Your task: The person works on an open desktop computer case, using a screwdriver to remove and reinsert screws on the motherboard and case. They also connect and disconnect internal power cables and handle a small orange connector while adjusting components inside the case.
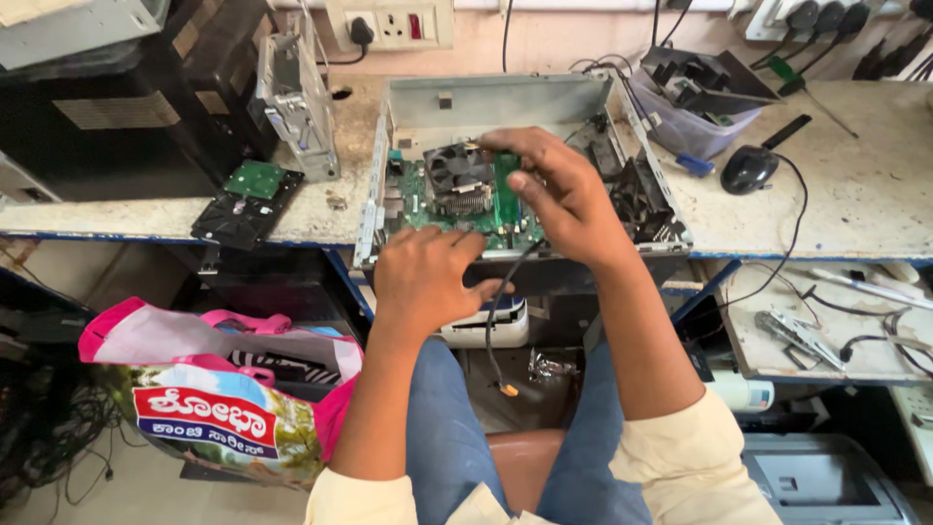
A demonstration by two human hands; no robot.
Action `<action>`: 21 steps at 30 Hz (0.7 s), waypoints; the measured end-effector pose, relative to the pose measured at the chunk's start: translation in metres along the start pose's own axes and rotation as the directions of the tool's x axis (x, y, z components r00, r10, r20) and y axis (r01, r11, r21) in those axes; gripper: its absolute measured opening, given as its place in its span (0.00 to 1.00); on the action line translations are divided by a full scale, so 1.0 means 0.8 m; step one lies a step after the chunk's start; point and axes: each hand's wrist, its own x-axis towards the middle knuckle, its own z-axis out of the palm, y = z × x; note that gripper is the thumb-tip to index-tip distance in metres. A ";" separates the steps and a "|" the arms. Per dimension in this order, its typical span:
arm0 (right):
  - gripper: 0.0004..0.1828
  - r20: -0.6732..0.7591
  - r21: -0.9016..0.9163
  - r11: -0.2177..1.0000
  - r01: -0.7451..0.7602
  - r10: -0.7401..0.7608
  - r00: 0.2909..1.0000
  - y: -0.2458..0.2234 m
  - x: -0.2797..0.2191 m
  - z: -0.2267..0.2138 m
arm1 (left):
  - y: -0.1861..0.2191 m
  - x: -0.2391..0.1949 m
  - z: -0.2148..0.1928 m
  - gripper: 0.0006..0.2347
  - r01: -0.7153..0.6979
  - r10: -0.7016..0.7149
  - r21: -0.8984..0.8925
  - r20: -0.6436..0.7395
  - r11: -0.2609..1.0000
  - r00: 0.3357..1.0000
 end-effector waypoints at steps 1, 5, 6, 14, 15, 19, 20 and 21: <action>0.18 -0.019 0.080 0.996 -0.047 0.049 0.999 0.003 -0.002 0.000 | 0.000 0.000 0.001 0.23 -0.009 0.009 0.010 -0.027 1.000 1.000; 0.23 -0.150 -0.143 0.941 -0.307 0.286 0.946 0.013 -0.006 -0.005 | 0.002 -0.002 0.006 0.25 -0.015 0.020 0.047 -0.101 0.999 0.995; 0.20 -0.112 -0.087 0.972 -0.220 0.210 0.971 0.014 -0.007 -0.006 | 0.003 -0.002 0.008 0.25 -0.017 0.024 0.060 -0.115 0.998 0.993; 0.16 -0.079 -0.143 0.990 -0.008 -0.003 0.997 0.009 -0.007 -0.005 | 0.012 -0.005 0.009 0.23 -0.014 0.041 0.120 -0.228 0.993 0.973; 0.18 -0.062 0.011 0.999 -0.045 0.046 0.997 0.008 -0.008 -0.004 | 0.013 -0.006 0.009 0.23 -0.015 0.043 0.121 -0.232 0.993 0.972; 0.19 -0.025 0.320 0.938 -0.134 0.150 0.988 0.010 -0.013 0.000 | 0.012 -0.008 0.011 0.23 -0.015 0.042 0.119 -0.230 0.993 0.972; 0.19 -0.033 0.325 0.936 -0.137 0.156 0.987 0.011 -0.014 -0.001 | 0.011 -0.008 0.012 0.23 -0.013 0.040 0.118 -0.228 0.993 0.973; 0.20 -0.057 0.229 0.966 -0.121 0.138 0.989 0.012 -0.014 -0.003 | 0.011 -0.007 0.013 0.23 -0.009 0.036 0.117 -0.228 0.993 0.973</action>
